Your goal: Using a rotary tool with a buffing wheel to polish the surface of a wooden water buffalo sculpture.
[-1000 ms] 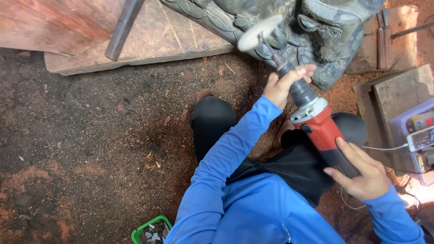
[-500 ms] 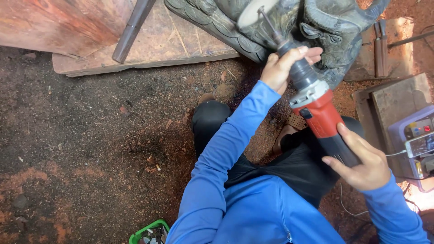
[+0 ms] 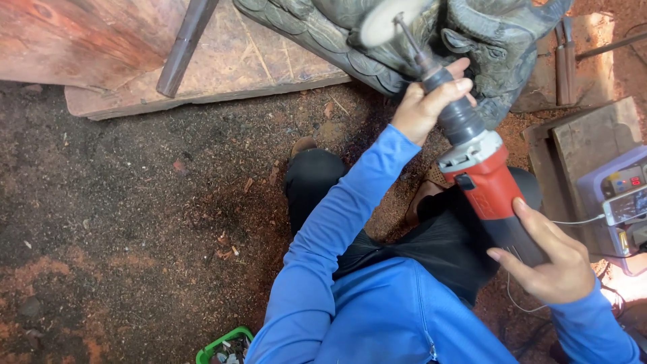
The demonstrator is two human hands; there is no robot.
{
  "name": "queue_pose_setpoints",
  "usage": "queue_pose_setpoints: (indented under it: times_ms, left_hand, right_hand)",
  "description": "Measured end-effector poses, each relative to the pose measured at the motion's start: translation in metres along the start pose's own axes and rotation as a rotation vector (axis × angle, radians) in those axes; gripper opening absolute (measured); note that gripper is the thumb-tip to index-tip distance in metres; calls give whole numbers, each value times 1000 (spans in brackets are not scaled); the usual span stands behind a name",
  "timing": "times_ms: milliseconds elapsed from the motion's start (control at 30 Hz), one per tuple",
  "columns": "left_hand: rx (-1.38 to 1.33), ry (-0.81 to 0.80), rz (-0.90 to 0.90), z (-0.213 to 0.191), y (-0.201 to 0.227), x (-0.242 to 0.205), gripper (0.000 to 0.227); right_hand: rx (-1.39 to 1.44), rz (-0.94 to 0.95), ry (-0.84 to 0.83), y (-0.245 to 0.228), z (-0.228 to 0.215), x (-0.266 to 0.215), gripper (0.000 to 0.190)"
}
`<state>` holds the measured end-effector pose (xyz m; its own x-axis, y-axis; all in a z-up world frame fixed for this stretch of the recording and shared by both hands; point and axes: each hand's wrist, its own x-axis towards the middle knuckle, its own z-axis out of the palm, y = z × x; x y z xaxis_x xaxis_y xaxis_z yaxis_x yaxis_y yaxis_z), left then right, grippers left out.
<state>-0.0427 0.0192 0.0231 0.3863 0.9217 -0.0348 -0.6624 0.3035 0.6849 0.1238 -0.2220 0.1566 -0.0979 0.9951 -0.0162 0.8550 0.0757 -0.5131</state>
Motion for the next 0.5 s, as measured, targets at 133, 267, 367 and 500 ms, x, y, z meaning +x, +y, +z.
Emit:
queue_pose_setpoints:
  times_ms: [133, 267, 367, 500]
  left_hand:
    - [-29, 24, 0, -5, -11, 2, 92]
    - [-57, 45, 39, -6, -11, 3, 84]
    - [-18, 42, 0, 1, -13, -4, 92]
    - [-19, 40, -5, -4, -24, 1, 91]
  right_hand:
    - [-15, -18, -4, 2, -1, 9, 86]
    - [13, -48, -22, -1, -5, 13, 87]
    - [-31, 15, -40, 0, -8, 1, 89]
    - [-46, -7, -44, 12, -6, 4, 88]
